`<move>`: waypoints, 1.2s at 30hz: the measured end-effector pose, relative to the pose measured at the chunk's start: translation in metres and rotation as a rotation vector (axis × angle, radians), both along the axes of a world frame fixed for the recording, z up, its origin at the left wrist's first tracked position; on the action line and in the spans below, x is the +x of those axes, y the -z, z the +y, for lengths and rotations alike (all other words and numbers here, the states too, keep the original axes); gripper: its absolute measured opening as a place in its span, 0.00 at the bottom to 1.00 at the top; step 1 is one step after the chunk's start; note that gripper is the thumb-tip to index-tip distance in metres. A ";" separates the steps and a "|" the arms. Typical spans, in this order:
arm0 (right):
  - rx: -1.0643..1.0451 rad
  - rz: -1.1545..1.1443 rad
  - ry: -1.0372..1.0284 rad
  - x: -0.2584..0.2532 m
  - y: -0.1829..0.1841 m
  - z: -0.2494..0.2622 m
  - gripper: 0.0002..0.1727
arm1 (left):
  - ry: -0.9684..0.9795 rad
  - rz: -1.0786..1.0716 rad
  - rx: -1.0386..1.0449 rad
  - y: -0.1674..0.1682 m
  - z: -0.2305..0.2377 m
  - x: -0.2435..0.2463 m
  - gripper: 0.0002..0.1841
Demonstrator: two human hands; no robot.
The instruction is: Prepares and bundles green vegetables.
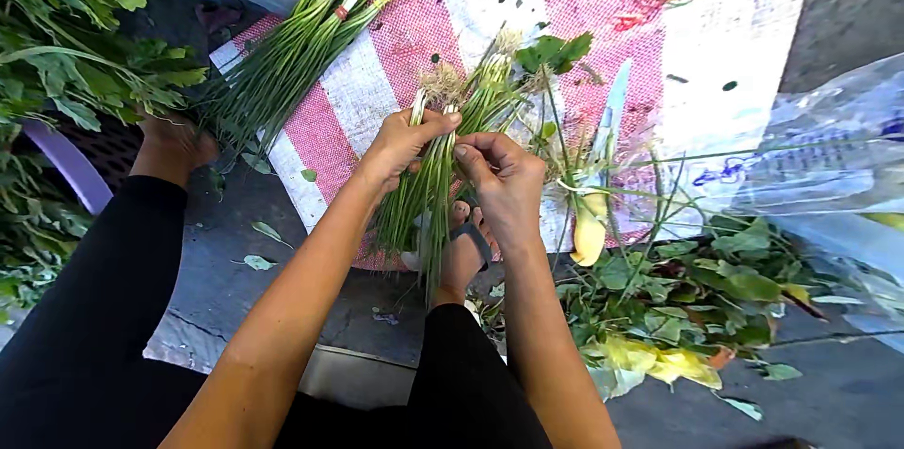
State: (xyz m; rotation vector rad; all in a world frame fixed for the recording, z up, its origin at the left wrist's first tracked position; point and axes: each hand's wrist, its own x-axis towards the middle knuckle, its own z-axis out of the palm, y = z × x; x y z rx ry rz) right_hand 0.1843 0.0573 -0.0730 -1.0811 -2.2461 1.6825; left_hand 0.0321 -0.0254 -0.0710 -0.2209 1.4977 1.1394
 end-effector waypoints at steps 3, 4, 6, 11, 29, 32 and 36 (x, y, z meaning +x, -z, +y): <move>0.127 0.035 -0.053 0.003 0.001 0.004 0.08 | 0.112 0.067 0.011 -0.003 0.001 0.001 0.05; 0.164 0.029 -0.049 0.005 0.001 0.007 0.09 | 0.150 0.081 0.007 -0.004 0.001 0.002 0.05; 0.282 -0.087 0.006 0.010 0.001 0.015 0.11 | 0.206 0.080 -0.014 -0.003 0.001 0.003 0.07; 0.158 -0.240 0.160 0.024 -0.004 0.028 0.21 | 0.128 0.079 -0.075 -0.006 0.005 0.007 0.08; -0.563 0.174 0.448 0.009 -0.004 0.012 0.06 | 0.573 0.946 -0.380 -0.008 -0.036 -0.008 0.41; -0.647 0.200 0.462 0.006 -0.008 0.007 0.05 | 0.377 0.858 0.016 -0.022 -0.016 0.010 0.26; -0.442 0.055 0.362 0.006 -0.017 0.003 0.10 | 0.220 0.350 0.197 -0.015 0.015 0.013 0.15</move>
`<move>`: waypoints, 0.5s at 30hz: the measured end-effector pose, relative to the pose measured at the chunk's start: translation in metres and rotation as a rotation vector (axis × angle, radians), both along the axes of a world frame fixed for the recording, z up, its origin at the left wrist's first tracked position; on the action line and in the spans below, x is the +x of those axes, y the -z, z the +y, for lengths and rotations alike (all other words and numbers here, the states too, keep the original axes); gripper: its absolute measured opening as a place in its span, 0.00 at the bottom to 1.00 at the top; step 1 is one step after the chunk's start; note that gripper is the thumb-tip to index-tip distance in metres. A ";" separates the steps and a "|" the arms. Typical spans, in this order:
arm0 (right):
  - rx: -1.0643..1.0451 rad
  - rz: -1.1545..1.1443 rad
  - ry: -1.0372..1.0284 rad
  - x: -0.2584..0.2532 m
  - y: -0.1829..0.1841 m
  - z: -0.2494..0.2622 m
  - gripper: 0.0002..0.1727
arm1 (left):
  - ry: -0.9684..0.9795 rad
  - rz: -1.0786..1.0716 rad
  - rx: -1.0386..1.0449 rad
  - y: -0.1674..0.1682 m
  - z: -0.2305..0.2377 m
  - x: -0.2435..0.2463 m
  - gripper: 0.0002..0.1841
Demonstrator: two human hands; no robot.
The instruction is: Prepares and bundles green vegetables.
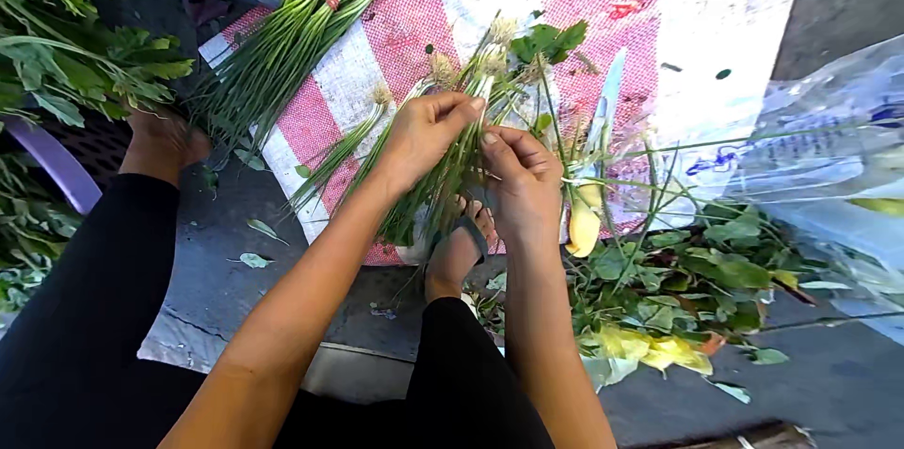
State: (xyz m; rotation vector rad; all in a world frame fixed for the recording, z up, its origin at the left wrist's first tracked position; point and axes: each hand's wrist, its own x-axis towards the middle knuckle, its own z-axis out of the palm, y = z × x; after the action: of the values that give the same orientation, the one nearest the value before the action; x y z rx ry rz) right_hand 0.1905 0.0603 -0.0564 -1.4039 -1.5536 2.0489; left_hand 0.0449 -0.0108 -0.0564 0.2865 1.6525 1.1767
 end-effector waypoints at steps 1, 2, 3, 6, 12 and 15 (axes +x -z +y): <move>0.157 -0.052 -0.061 0.002 0.001 0.000 0.12 | -0.018 -0.008 -0.033 0.003 0.003 -0.001 0.13; 0.310 -0.091 -0.121 0.004 0.001 -0.001 0.14 | -0.043 -0.025 -0.062 0.004 0.005 -0.002 0.13; 0.421 -0.114 -0.160 0.007 0.001 -0.001 0.13 | -0.073 -0.053 -0.078 0.004 0.005 -0.003 0.13; 0.452 -0.093 -0.161 0.003 -0.001 -0.005 0.10 | -0.132 -0.095 -0.097 0.002 0.007 -0.002 0.12; 0.283 -0.064 -0.129 0.001 0.002 -0.008 0.08 | -0.091 -0.059 -0.092 -0.005 0.008 0.004 0.11; 0.082 0.019 -0.072 0.005 0.000 0.001 0.06 | -0.038 -0.002 -0.054 -0.001 0.002 -0.001 0.10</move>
State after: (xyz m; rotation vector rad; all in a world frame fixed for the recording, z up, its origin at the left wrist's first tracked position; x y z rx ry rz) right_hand 0.1955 0.0615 -0.0568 -1.3144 -1.6828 2.0078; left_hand 0.0443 -0.0084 -0.0554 0.2206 1.6915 1.1581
